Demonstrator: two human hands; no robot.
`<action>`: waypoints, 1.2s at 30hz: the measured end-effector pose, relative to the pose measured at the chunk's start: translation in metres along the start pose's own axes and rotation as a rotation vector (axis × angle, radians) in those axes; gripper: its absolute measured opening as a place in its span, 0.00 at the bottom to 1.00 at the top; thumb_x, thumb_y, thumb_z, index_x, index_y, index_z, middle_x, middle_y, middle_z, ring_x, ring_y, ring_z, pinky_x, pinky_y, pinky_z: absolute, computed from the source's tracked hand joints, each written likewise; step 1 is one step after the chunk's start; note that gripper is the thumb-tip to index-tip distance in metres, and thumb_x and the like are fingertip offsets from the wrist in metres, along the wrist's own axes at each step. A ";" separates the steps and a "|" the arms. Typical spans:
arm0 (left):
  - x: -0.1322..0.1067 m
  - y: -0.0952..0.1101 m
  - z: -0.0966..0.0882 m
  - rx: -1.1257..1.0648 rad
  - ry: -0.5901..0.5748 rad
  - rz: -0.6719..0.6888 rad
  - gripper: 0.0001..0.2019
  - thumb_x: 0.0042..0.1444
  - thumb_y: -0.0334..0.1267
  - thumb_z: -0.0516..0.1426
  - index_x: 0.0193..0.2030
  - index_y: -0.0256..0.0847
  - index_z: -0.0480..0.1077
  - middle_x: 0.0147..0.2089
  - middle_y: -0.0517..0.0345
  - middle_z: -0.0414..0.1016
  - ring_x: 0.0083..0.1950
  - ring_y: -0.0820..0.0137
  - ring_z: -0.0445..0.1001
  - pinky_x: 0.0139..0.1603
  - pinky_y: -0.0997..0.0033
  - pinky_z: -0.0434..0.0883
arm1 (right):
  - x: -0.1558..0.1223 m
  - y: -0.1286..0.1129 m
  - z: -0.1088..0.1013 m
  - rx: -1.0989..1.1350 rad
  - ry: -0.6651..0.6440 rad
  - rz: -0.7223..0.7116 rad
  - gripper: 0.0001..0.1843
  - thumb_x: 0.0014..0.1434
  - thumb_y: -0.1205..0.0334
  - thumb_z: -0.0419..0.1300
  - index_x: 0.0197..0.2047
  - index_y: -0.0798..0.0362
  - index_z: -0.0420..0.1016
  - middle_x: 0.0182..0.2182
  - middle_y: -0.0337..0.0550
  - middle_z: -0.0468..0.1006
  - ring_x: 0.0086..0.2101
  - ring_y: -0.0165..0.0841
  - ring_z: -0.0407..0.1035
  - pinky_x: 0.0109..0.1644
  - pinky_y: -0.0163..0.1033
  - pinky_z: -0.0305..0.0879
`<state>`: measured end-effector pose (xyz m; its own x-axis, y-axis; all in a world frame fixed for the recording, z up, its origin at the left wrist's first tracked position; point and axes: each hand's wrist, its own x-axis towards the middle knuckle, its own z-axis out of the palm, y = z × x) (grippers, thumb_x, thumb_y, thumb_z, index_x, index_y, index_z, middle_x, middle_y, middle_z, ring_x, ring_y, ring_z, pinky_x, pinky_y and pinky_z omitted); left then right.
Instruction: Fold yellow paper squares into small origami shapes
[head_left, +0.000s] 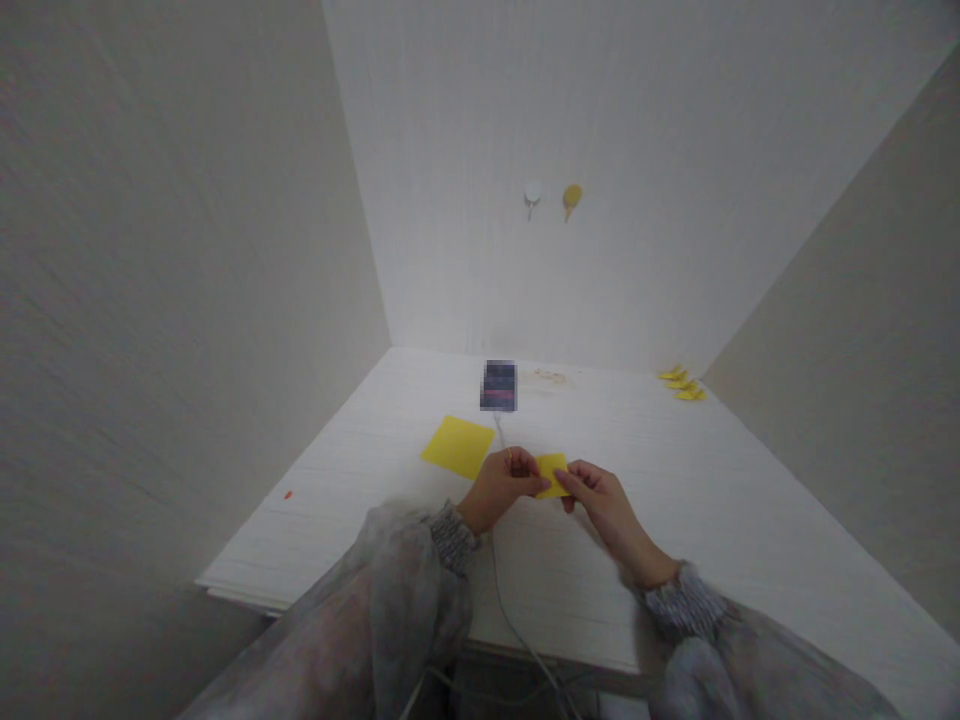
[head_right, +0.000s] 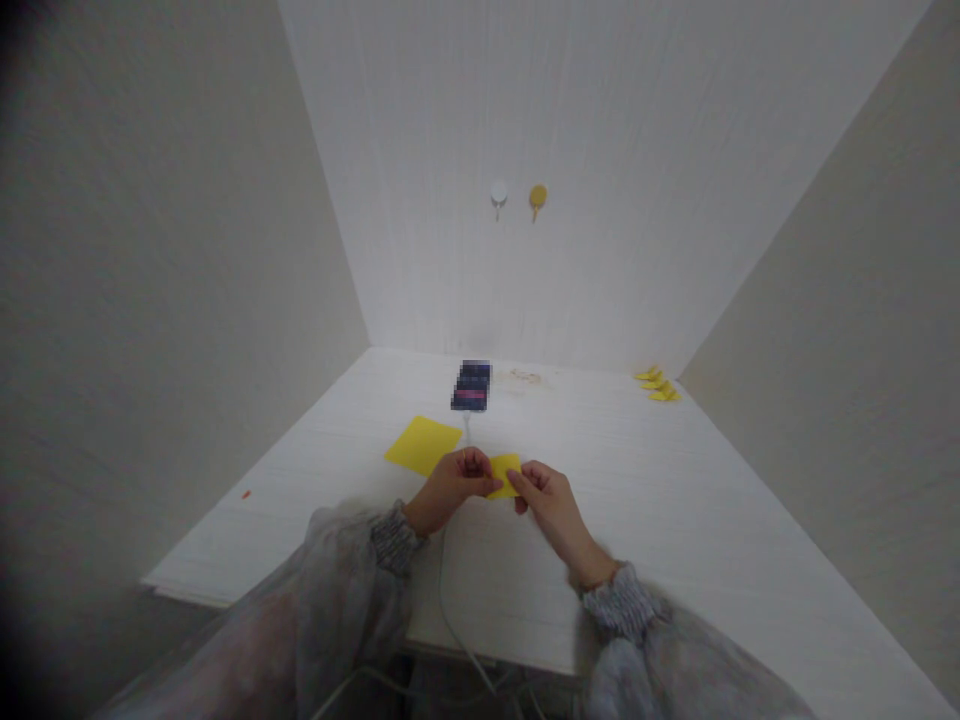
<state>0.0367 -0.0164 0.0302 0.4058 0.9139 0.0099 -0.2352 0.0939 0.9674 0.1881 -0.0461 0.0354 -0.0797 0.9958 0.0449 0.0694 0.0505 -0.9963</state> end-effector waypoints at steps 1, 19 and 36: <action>0.000 0.000 0.000 0.008 0.000 -0.001 0.13 0.34 0.34 0.62 0.25 0.34 0.62 0.22 0.63 0.66 0.23 0.79 0.64 0.26 0.78 0.62 | 0.000 0.000 0.000 0.003 0.000 0.002 0.13 0.50 0.54 0.56 0.22 0.56 0.66 0.13 0.34 0.65 0.16 0.25 0.58 0.21 0.31 0.52; 0.003 -0.003 -0.006 0.120 0.071 0.020 0.11 0.34 0.33 0.61 0.24 0.35 0.62 0.21 0.64 0.65 0.22 0.79 0.63 0.26 0.77 0.63 | 0.004 0.002 -0.004 0.187 0.016 -0.060 0.14 0.41 0.62 0.64 0.32 0.51 0.64 0.23 0.33 0.70 0.23 0.26 0.65 0.27 0.33 0.64; 0.000 -0.002 -0.006 0.534 0.107 0.180 0.06 0.42 0.36 0.56 0.25 0.36 0.64 0.23 0.63 0.65 0.24 0.79 0.63 0.25 0.79 0.62 | 0.009 0.010 -0.007 -0.157 0.068 -0.110 0.06 0.45 0.62 0.59 0.26 0.53 0.65 0.21 0.35 0.69 0.23 0.28 0.66 0.29 0.35 0.65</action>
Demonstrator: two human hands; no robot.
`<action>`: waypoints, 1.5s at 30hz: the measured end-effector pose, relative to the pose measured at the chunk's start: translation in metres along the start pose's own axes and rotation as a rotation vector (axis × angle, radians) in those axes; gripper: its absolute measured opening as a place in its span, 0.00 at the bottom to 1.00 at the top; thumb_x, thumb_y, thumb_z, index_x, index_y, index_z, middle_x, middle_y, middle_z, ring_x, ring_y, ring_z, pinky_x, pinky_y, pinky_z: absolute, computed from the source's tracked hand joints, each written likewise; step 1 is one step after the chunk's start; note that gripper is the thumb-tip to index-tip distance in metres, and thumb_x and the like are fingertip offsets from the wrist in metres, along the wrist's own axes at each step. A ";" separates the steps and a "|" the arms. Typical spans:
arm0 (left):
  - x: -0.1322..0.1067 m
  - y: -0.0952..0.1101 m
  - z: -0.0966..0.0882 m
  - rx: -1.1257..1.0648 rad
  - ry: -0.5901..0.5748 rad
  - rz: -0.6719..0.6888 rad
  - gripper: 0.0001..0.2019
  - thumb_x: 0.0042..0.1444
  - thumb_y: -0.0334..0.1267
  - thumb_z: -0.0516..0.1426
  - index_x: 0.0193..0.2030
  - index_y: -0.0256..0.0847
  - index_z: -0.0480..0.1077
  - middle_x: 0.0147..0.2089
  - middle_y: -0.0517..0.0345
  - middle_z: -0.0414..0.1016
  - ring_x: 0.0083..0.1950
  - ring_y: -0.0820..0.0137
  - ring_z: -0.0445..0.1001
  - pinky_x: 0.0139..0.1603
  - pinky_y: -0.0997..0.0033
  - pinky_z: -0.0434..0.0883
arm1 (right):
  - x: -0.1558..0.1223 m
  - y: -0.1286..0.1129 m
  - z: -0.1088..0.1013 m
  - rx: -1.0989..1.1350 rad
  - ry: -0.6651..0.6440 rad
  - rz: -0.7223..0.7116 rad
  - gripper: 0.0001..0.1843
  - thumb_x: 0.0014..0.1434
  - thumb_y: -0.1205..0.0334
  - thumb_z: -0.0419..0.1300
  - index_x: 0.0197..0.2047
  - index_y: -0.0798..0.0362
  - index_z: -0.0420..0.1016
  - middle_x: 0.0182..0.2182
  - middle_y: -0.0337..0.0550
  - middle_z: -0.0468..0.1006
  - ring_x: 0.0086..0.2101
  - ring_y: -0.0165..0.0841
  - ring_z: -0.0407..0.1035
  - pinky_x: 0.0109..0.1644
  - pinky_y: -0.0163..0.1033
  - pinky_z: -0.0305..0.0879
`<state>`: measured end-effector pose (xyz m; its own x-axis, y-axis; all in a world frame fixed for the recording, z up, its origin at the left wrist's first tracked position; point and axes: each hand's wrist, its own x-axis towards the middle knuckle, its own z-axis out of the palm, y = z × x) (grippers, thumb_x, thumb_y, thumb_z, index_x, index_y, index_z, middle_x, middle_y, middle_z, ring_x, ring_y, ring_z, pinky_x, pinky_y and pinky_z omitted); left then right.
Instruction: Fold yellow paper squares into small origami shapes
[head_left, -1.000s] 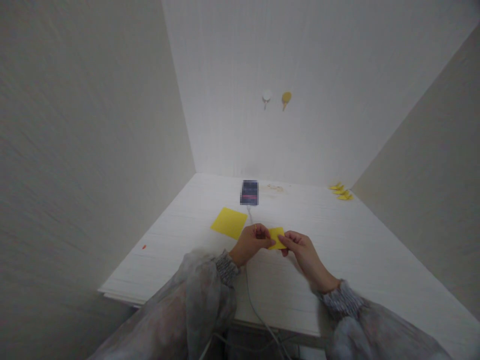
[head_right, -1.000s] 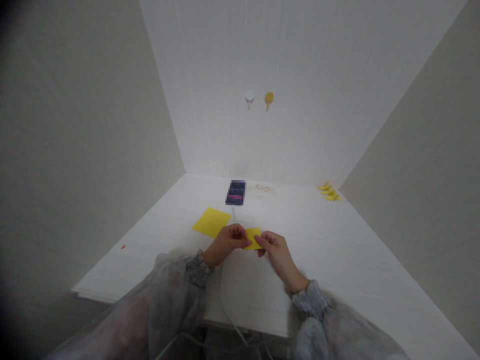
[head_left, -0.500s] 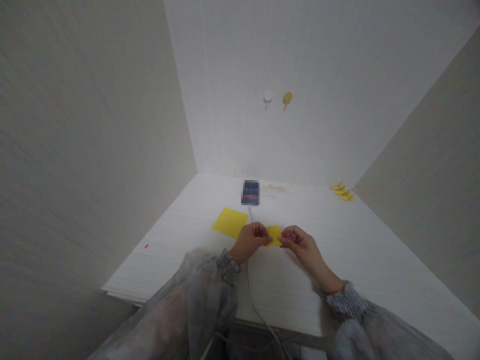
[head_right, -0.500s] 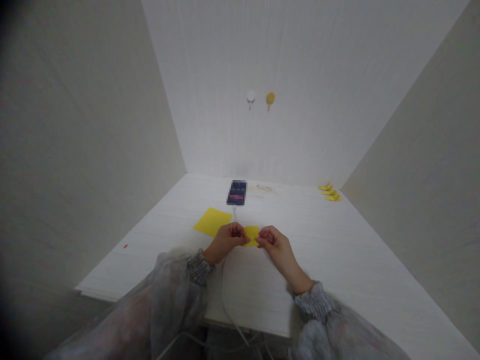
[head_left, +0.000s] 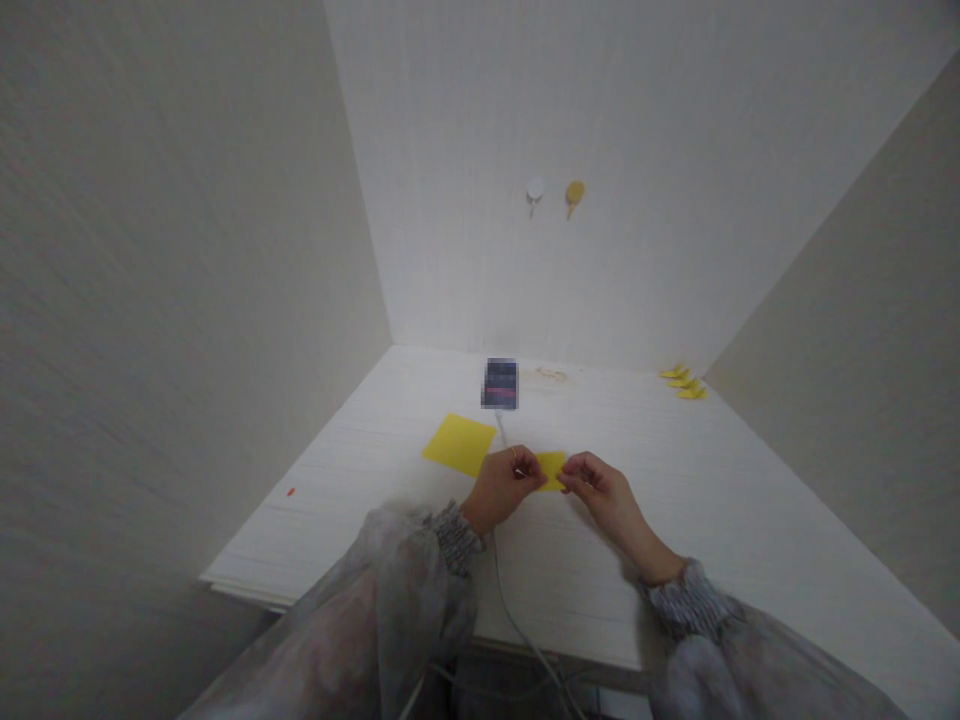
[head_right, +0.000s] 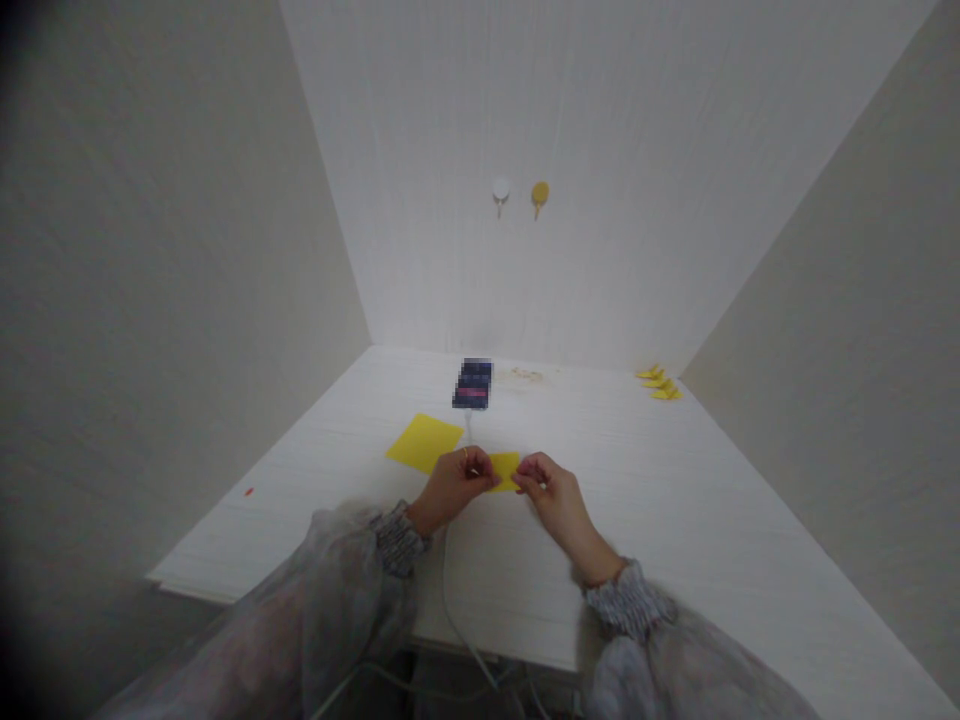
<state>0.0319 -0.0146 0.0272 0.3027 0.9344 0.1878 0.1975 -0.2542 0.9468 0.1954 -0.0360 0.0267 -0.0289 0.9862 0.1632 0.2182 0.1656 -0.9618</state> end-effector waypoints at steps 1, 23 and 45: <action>-0.001 0.002 0.000 0.017 0.000 0.007 0.06 0.42 0.36 0.56 0.25 0.36 0.64 0.23 0.63 0.66 0.24 0.79 0.63 0.25 0.79 0.62 | 0.001 -0.001 0.000 -0.018 0.000 0.013 0.05 0.45 0.62 0.58 0.26 0.53 0.66 0.21 0.36 0.69 0.23 0.29 0.66 0.29 0.35 0.65; -0.001 0.005 0.002 -0.173 -0.095 -0.083 0.08 0.38 0.36 0.59 0.25 0.36 0.64 0.23 0.63 0.65 0.24 0.79 0.62 0.25 0.78 0.61 | -0.003 -0.011 -0.003 0.225 0.031 0.073 0.16 0.38 0.58 0.64 0.24 0.51 0.59 0.17 0.31 0.62 0.19 0.25 0.57 0.23 0.31 0.53; -0.004 0.001 0.004 -0.525 -0.330 -0.313 0.24 0.33 0.35 0.63 0.32 0.39 0.52 0.20 0.67 0.67 0.22 0.71 0.72 0.26 0.68 0.70 | -0.007 -0.016 0.005 0.292 -0.084 0.165 0.20 0.40 0.56 0.62 0.36 0.50 0.58 0.16 0.29 0.64 0.16 0.27 0.62 0.20 0.33 0.56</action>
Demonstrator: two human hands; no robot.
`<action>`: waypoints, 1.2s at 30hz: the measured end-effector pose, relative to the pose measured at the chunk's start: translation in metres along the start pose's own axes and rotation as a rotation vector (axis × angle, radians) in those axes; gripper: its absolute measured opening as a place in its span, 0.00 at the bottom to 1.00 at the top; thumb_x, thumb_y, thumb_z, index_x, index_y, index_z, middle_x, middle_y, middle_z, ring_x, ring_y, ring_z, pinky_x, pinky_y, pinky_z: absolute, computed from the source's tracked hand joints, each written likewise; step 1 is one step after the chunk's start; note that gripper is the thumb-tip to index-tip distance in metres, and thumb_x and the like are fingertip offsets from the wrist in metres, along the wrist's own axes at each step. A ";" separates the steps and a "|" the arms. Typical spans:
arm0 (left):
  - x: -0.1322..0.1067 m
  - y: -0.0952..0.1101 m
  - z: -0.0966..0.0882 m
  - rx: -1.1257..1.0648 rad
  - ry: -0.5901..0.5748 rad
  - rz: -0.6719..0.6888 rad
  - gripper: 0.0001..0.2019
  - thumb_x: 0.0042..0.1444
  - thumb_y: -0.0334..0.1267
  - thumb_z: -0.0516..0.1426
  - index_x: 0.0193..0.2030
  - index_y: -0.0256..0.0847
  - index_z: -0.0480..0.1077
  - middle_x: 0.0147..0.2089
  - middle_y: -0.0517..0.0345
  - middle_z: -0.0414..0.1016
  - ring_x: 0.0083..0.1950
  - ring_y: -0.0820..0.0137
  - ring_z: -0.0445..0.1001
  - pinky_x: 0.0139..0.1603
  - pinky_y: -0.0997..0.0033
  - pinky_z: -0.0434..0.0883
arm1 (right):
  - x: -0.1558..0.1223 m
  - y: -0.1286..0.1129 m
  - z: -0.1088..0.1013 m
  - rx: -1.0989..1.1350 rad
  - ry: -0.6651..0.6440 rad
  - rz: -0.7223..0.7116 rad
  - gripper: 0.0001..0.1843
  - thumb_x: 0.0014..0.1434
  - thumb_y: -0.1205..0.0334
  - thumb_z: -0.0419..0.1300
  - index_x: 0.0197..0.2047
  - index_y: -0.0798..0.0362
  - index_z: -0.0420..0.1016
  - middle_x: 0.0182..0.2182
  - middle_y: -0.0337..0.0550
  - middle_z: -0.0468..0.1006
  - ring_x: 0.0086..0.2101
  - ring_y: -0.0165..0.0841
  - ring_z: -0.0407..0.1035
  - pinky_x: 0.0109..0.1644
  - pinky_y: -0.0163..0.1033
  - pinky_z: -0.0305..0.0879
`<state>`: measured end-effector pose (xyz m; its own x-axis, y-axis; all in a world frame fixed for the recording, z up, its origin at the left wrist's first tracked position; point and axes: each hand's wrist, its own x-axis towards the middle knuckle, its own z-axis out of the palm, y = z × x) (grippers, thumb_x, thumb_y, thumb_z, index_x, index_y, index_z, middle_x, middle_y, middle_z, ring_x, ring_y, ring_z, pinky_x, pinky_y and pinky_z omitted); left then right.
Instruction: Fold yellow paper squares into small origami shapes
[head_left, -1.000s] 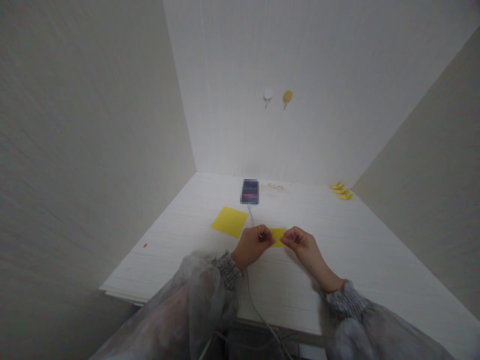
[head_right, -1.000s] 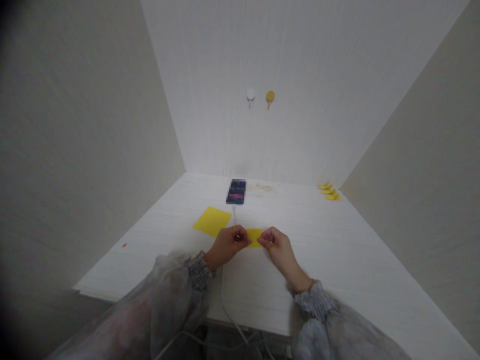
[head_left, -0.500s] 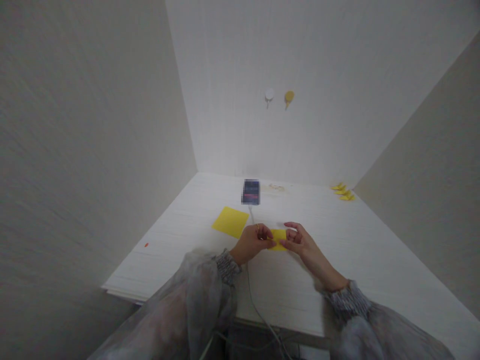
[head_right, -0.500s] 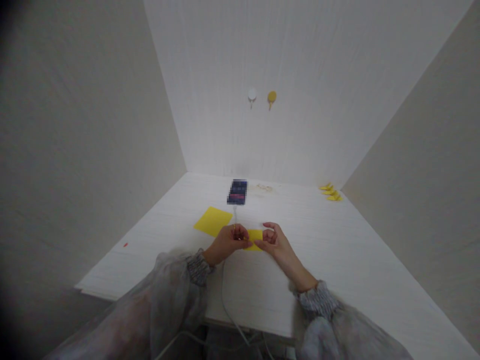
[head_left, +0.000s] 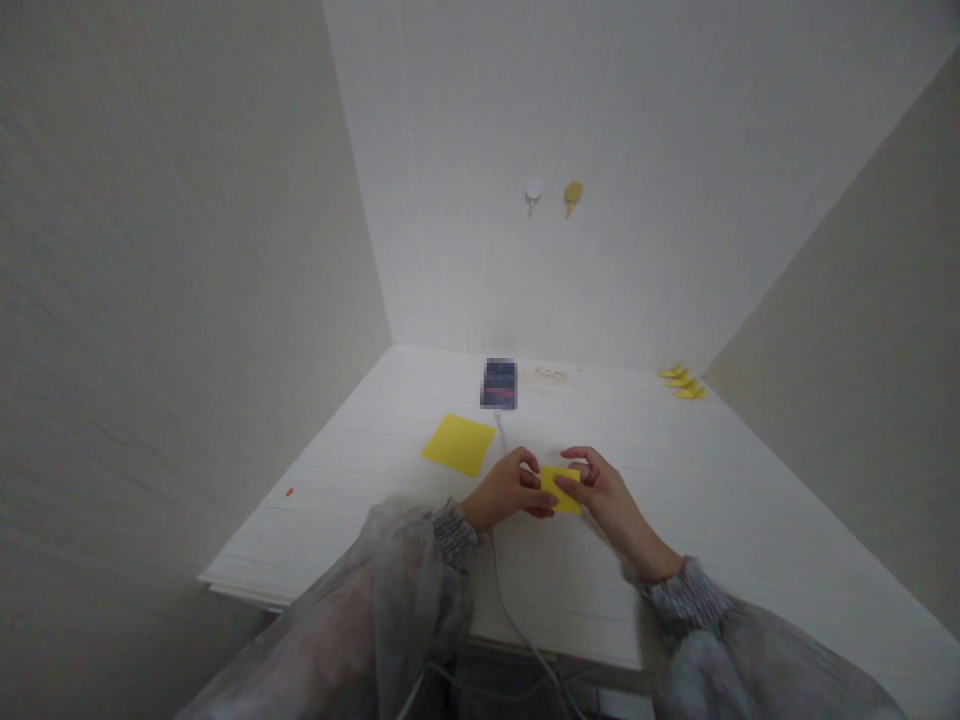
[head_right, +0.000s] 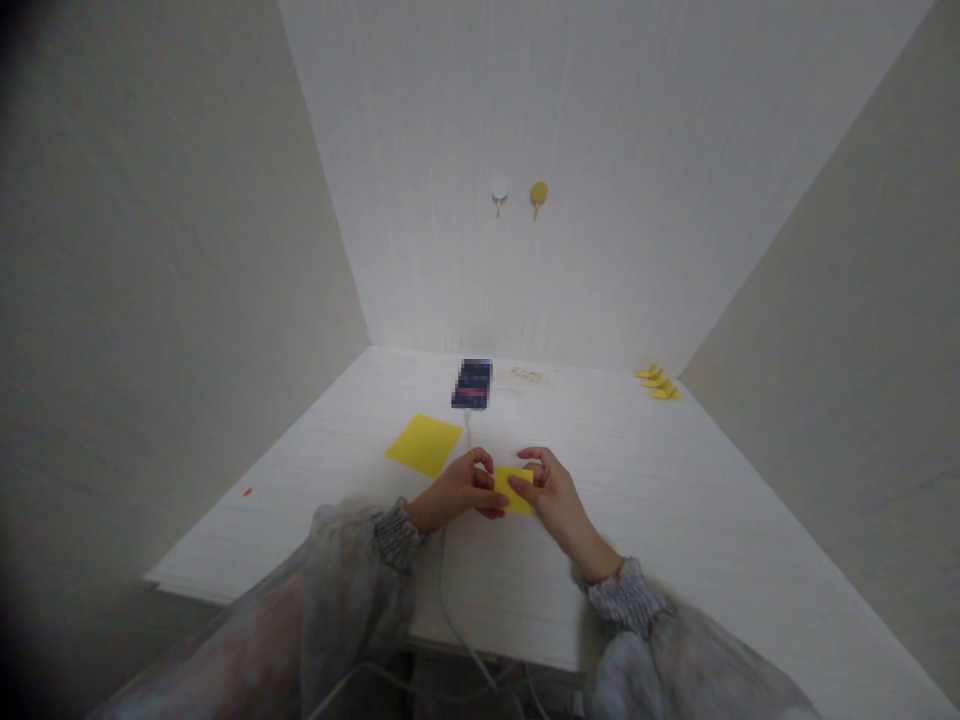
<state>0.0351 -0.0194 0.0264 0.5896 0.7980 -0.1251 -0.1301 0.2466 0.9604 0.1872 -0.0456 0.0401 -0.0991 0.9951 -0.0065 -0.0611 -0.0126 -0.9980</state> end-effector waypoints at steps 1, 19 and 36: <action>-0.001 0.000 0.000 -0.007 -0.012 -0.002 0.24 0.33 0.35 0.63 0.33 0.39 0.52 0.20 0.67 0.67 0.23 0.70 0.72 0.27 0.68 0.71 | 0.000 0.000 0.000 0.003 0.000 0.006 0.20 0.40 0.56 0.62 0.36 0.50 0.58 0.16 0.29 0.65 0.16 0.27 0.62 0.20 0.33 0.56; -0.005 0.002 0.003 -0.118 -0.053 0.016 0.25 0.34 0.32 0.63 0.33 0.41 0.48 0.21 0.63 0.71 0.24 0.68 0.73 0.29 0.64 0.71 | 0.001 0.000 -0.009 0.055 0.024 0.064 0.23 0.38 0.57 0.64 0.36 0.49 0.57 0.18 0.33 0.71 0.18 0.31 0.67 0.23 0.35 0.61; 0.002 0.000 0.006 -0.007 0.101 0.018 0.26 0.32 0.34 0.64 0.34 0.39 0.50 0.22 0.64 0.69 0.22 0.74 0.70 0.26 0.73 0.68 | 0.002 0.004 0.000 0.071 0.000 0.034 0.22 0.41 0.60 0.62 0.36 0.49 0.54 0.16 0.29 0.69 0.17 0.28 0.65 0.20 0.32 0.58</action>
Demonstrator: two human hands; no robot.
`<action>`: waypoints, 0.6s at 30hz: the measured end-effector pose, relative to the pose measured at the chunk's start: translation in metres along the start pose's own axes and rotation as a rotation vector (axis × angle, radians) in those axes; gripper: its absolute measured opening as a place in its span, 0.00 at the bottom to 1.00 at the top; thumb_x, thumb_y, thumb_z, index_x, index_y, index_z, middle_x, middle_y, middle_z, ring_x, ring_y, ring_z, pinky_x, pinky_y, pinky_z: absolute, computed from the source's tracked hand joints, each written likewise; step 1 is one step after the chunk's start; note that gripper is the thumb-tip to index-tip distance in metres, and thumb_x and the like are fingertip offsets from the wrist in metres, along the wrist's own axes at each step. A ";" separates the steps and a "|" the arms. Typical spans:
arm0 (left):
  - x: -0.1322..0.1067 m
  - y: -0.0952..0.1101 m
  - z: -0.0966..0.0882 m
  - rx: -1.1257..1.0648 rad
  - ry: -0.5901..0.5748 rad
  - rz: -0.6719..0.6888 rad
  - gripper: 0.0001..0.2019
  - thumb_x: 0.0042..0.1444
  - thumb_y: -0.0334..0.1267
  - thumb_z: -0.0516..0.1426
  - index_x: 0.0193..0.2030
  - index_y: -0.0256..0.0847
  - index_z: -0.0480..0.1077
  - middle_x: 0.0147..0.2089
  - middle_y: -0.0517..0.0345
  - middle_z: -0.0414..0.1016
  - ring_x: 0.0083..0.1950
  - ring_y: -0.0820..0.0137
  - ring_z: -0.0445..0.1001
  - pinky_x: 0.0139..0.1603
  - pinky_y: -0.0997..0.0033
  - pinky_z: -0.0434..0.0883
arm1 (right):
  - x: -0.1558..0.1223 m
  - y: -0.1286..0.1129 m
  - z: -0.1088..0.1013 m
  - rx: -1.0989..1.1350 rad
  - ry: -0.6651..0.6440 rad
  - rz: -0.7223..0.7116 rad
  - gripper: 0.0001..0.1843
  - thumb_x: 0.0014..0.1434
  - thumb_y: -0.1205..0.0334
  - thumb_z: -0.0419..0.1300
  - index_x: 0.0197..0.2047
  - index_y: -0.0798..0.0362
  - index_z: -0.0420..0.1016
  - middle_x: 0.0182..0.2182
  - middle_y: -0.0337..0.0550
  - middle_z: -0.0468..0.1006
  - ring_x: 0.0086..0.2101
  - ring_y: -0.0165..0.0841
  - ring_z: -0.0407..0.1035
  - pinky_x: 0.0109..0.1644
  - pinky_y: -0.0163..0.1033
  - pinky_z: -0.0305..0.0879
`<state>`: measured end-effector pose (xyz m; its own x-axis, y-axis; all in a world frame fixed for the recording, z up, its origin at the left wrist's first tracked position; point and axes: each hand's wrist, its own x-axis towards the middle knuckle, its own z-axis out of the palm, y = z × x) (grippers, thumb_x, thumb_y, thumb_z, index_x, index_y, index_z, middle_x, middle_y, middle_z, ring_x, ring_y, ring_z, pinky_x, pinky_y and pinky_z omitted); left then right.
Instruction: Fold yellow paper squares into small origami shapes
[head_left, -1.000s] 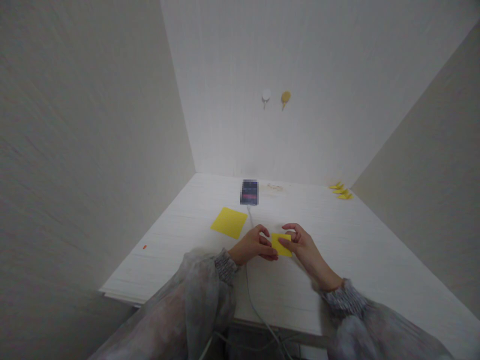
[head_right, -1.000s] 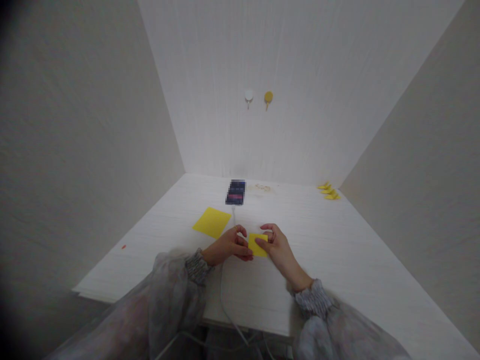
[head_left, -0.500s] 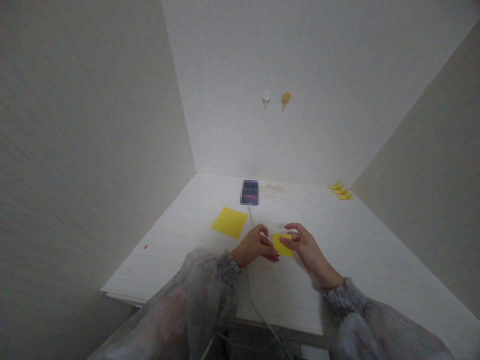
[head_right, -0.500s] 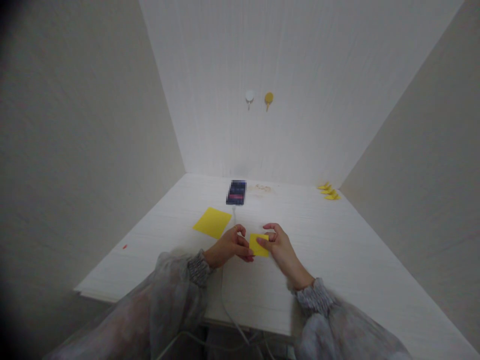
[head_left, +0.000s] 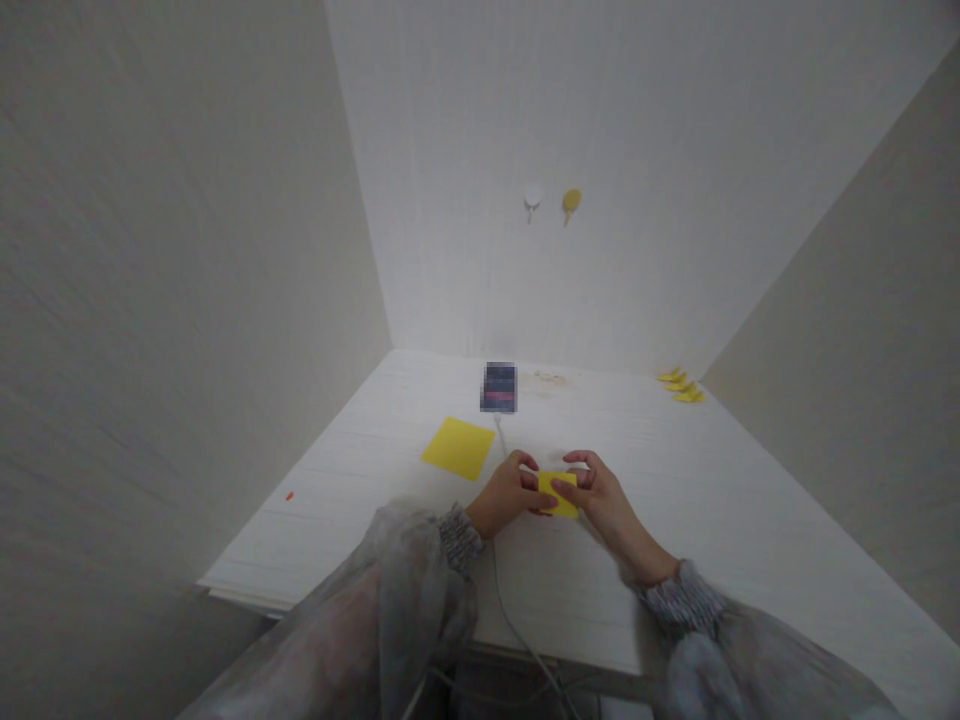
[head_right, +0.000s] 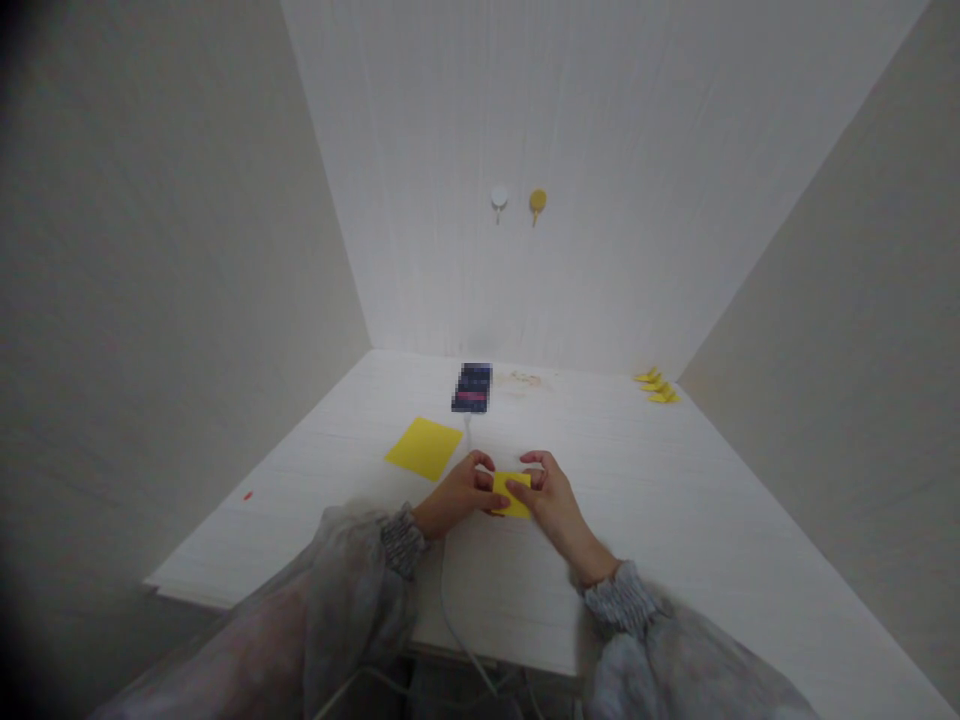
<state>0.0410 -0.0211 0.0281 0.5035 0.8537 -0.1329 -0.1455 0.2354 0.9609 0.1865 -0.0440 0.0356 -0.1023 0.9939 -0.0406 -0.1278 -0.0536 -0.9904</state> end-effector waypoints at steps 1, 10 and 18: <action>0.000 0.001 0.000 0.009 0.002 0.002 0.26 0.31 0.34 0.64 0.34 0.39 0.50 0.21 0.66 0.68 0.21 0.75 0.70 0.25 0.73 0.68 | 0.000 -0.001 0.000 -0.004 0.002 0.005 0.22 0.41 0.59 0.62 0.36 0.49 0.54 0.17 0.30 0.69 0.17 0.28 0.65 0.20 0.32 0.58; -0.004 0.003 0.000 0.181 0.043 0.092 0.23 0.36 0.37 0.62 0.35 0.38 0.53 0.19 0.63 0.69 0.21 0.75 0.69 0.23 0.79 0.60 | -0.003 -0.010 0.001 -0.005 0.048 0.008 0.25 0.39 0.57 0.64 0.36 0.49 0.53 0.17 0.32 0.72 0.17 0.30 0.67 0.21 0.33 0.58; -0.002 0.004 -0.001 0.018 0.017 0.108 0.23 0.37 0.37 0.61 0.35 0.39 0.50 0.21 0.63 0.70 0.23 0.72 0.71 0.28 0.73 0.65 | 0.000 -0.006 -0.001 0.064 -0.125 -0.004 0.30 0.40 0.60 0.64 0.43 0.51 0.51 0.21 0.37 0.74 0.22 0.32 0.69 0.23 0.34 0.60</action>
<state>0.0384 -0.0210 0.0322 0.4709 0.8816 -0.0320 -0.1828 0.1330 0.9741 0.1879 -0.0435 0.0416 -0.2235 0.9746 -0.0155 -0.1908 -0.0594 -0.9798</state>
